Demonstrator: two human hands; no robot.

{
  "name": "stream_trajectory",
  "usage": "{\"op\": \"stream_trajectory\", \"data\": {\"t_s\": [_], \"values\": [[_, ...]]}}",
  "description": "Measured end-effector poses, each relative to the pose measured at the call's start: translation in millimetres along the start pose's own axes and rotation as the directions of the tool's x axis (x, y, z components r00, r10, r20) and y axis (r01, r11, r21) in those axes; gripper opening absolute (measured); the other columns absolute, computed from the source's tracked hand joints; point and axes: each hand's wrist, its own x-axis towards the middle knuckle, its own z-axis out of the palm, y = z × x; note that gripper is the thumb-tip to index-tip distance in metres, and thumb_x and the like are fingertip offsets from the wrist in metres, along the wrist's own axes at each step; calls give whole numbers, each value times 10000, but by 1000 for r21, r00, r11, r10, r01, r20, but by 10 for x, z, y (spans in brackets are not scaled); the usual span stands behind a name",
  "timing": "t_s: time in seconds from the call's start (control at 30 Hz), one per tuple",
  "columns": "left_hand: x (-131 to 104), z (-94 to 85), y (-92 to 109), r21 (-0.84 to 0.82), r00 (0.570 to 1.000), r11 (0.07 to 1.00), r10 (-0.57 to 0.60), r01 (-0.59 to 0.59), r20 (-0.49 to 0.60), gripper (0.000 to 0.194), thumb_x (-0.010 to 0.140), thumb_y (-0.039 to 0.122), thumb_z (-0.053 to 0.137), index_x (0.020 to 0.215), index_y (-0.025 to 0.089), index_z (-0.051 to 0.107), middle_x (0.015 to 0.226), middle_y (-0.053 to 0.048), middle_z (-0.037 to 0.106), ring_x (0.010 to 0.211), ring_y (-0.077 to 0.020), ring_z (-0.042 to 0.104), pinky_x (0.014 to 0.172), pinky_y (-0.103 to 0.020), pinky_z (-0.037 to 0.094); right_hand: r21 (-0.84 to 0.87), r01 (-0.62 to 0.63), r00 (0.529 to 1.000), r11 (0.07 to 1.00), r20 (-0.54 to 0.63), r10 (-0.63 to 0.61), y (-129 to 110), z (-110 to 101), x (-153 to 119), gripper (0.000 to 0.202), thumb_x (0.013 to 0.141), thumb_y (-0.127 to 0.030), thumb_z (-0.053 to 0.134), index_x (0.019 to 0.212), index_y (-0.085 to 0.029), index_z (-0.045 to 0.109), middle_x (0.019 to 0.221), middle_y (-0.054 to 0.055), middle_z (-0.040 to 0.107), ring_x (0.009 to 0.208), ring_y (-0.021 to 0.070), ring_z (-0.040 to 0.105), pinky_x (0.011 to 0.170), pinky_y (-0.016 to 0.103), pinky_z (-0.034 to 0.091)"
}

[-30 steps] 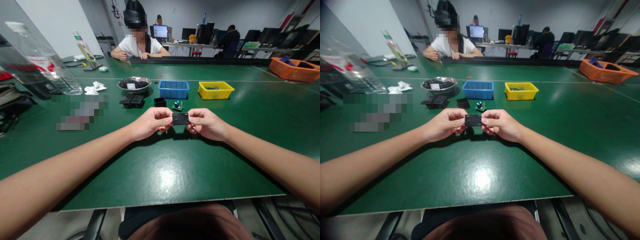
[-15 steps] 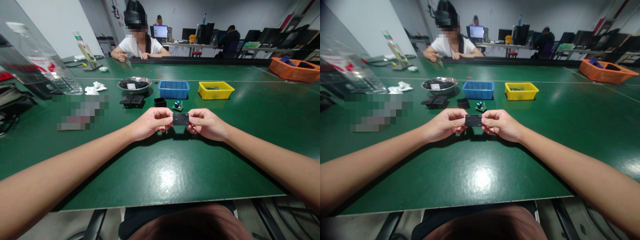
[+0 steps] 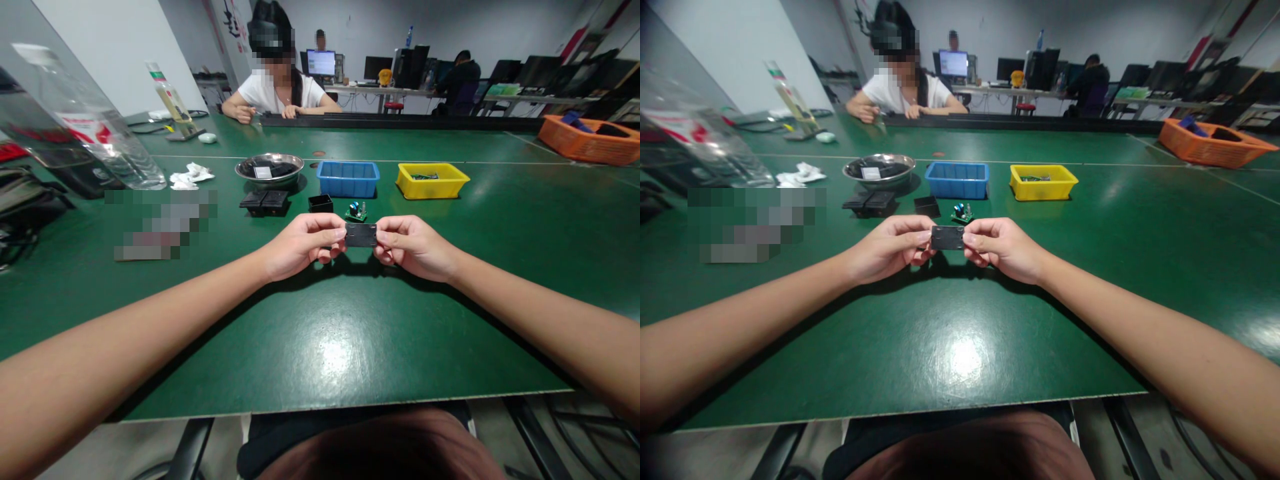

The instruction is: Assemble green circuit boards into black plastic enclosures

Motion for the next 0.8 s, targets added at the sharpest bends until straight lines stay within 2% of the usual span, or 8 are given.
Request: {"op": "stream_trajectory", "data": {"t_s": [0.23,0.37,0.53,0.8], "values": [[2,0,-2,67,1000,998,12,-11,-7,429,665,441,918,756,118,651,627,17,620,503,-44,500,451,-142,385,-25,13,1000,1000,-21,-13,-1,1,-2,366,656,-388,921,755,-155,657,614,-21,641,539,78,552,507,202,405],[7,-26,-13,139,1000,990,27,-27,3,435,694,481,888,746,119,652,633,11,617,499,-46,482,454,-153,378,-149,68,997,986,-34,-74,24,-18,10,317,732,-405,851,776,-156,660,615,-13,654,509,78,528,500,214,394],[19,-27,-7,296,997,953,73,-69,-4,441,737,525,835,731,123,652,616,9,606,501,-55,476,463,-168,380,-371,160,980,915,-49,-192,21,-2,14,269,802,-393,769,749,-163,640,596,-17,638,492,79,496,497,226,385],[28,-5,-13,425,989,898,141,-112,-37,428,801,532,770,747,135,618,571,26,561,468,-62,455,450,-176,369,-473,177,976,863,-29,-216,12,18,4,221,831,-356,731,785,-165,628,598,-19,633,489,80,494,493,226,393]]}}
